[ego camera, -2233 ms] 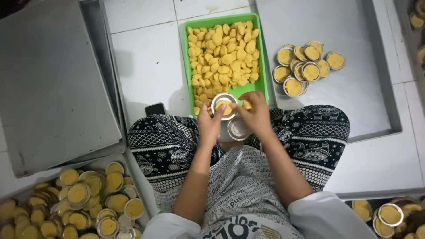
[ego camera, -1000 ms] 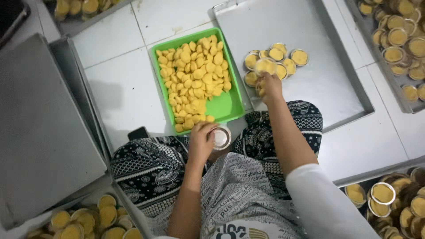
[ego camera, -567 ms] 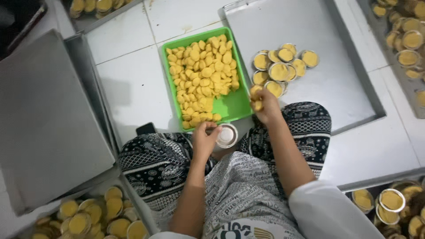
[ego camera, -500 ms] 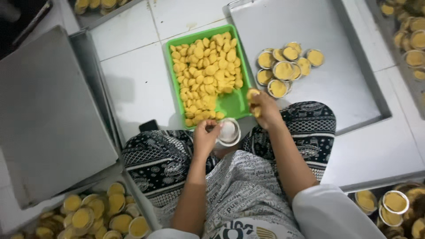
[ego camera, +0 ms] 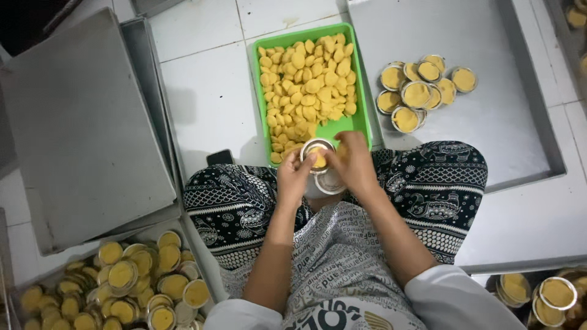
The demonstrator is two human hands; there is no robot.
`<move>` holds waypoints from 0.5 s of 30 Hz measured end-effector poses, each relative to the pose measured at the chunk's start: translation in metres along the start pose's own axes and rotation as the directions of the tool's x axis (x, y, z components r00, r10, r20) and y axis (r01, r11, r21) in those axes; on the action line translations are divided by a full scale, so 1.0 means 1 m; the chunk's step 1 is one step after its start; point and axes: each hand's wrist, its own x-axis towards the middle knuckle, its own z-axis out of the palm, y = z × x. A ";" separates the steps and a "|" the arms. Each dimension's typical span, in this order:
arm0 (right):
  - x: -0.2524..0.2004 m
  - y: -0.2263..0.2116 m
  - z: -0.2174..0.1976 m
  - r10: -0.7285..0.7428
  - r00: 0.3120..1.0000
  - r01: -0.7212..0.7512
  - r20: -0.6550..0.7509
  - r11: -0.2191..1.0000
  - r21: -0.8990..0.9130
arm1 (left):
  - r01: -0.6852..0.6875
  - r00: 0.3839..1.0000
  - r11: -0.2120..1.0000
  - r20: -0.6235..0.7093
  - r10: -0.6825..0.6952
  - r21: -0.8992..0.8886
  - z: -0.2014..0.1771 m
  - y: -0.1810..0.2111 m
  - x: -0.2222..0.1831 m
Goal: The person sits on the floor and repeatedly picks yellow snack pieces from a green tray, places them into small round containers, and sets the filled containers onto a nearby metal tray. The process continues with consistent hand movements and placement of filled containers.
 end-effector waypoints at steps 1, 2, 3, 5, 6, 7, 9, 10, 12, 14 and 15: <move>0.000 0.001 -0.001 -0.001 1.000 0.001 0.002 1.000 0.000 | 0.000 1.000 1.000 -0.002 0.000 -0.001 0.001 0.004 -0.003; 0.001 0.003 -0.002 0.084 0.994 -0.087 0.065 0.995 0.051 | -0.037 0.999 0.998 -0.034 0.036 -0.052 0.002 0.008 -0.005; 0.001 0.004 -0.004 0.164 0.978 -0.178 0.131 0.979 0.096 | -0.076 0.995 0.992 -0.069 0.069 -0.102 0.003 0.011 -0.008; -0.006 -0.028 -0.012 0.234 0.928 -0.290 0.289 0.942 0.169 | -0.129 0.989 0.991 -0.081 0.127 -0.023 0.003 -0.002 -0.005; -0.008 -0.044 -0.016 0.279 0.853 -0.406 0.441 0.886 0.225 | -0.184 0.978 0.981 -0.086 0.189 0.059 0.003 -0.008 -0.002; -0.013 -0.040 -0.012 0.281 0.853 -0.407 0.441 0.885 0.224 | -0.183 0.979 0.981 -0.085 0.187 0.059 0.004 -0.013 -0.002; -0.021 -0.032 -0.004 0.159 0.941 -0.262 0.300 0.901 0.345 | -0.237 0.969 0.966 -0.044 0.242 0.100 0.004 -0.022 0.000; -0.019 -0.025 -0.002 0.159 0.939 -0.264 0.304 0.900 0.346 | -0.234 0.970 0.967 -0.047 0.240 0.102 0.006 -0.015 -0.004; -0.014 -0.011 0.002 0.138 0.959 -0.230 0.248 0.888 0.398 | -0.270 0.963 0.943 0.047 0.266 0.197 0.010 -0.001 -0.012; -0.014 -0.032 -0.016 0.162 0.933 -0.303 0.320 0.834 0.461 | -0.268 0.964 0.940 0.059 0.261 0.213 0.007 -0.001 -0.013; -0.014 -0.043 -0.025 0.176 0.902 -0.375 0.394 0.771 0.514 | -0.265 0.964 0.937 0.069 0.256 0.228 0.006 -0.002 -0.014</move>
